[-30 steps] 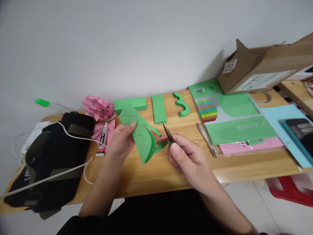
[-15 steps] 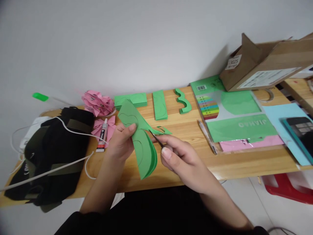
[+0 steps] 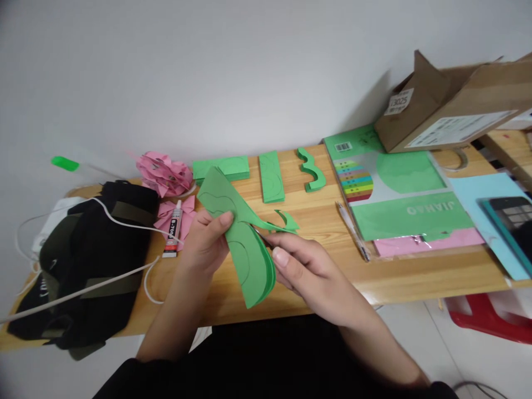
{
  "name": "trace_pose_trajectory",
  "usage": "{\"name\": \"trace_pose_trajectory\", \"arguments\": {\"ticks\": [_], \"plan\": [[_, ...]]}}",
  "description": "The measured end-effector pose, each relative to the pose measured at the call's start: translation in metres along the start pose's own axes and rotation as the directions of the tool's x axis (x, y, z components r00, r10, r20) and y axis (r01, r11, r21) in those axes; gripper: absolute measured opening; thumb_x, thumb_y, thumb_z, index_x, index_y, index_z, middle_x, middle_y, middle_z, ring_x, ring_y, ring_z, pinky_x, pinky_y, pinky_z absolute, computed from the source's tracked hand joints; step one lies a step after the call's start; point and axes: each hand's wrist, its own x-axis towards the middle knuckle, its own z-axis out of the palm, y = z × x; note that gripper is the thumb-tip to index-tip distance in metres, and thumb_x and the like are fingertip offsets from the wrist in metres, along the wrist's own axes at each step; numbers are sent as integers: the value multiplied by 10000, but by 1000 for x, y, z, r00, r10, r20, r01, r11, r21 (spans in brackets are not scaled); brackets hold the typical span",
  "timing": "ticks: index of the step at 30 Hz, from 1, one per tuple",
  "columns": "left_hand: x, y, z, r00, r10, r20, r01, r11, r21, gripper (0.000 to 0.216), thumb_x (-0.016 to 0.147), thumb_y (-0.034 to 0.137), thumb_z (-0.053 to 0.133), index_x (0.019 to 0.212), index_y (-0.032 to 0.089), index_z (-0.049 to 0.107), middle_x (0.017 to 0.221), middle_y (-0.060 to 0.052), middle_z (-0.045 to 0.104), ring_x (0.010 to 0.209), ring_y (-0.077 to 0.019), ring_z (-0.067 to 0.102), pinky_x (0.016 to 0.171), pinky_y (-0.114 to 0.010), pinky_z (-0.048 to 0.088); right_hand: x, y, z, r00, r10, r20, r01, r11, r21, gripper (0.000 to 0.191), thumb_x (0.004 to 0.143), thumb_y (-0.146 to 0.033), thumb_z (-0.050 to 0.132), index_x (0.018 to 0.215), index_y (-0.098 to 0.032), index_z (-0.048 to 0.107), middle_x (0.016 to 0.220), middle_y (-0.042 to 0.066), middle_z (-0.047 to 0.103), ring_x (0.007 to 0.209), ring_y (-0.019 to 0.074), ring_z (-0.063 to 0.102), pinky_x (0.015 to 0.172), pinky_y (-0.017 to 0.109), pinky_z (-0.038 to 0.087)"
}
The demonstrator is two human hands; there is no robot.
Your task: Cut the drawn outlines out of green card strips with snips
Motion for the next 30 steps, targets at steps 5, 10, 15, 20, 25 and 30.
{"name": "trace_pose_trajectory", "arguments": {"ticks": [5,10,15,20,25,30], "plan": [[-1,1,3,1000,12,-18,-13,1000,-26,329,556,453,898,545,189,703,529,15,655,435,-88,558,442,-212,485,1,1,0,1000,6,20,-6,1000,4,293,900,-537,613,917,-302,786,504,-35,386,426,120,352,344,213,326],[0,1,3,998,6,-59,-8,999,-35,328,503,473,915,567,212,727,610,-8,719,548,-135,651,552,-259,560,2,1,0,1000,9,7,-9,1000,-18,312,883,-557,624,889,-290,785,486,-37,369,410,124,325,331,223,310],[-1,0,1,999,-11,-38,12,999,35,383,511,538,890,547,206,703,575,-10,695,475,-131,595,448,-256,502,2,0,0,999,15,41,-15,1000,-3,290,906,-536,605,944,-315,789,506,-36,374,427,125,326,351,225,315],[-4,-1,0,1000,22,-20,-20,995,94,383,553,554,869,564,207,707,580,-9,683,484,-121,578,458,-253,501,3,2,-1,998,59,38,-58,998,-34,344,891,-587,590,884,-303,784,503,-23,438,424,134,359,344,238,319],[-8,-1,0,997,59,48,-65,990,123,343,652,510,837,570,201,712,557,1,646,466,-103,552,435,-238,479,1,4,-2,995,90,41,-88,995,-40,486,897,-610,558,581,-256,661,467,-24,397,413,134,348,352,254,301],[-12,-2,0,995,65,80,-80,976,203,348,706,535,792,599,209,732,582,-13,674,491,-123,573,457,-258,494,0,2,0,992,112,-58,-113,994,-14,454,856,-616,618,588,-253,674,513,-12,520,487,151,475,441,265,416]]}}
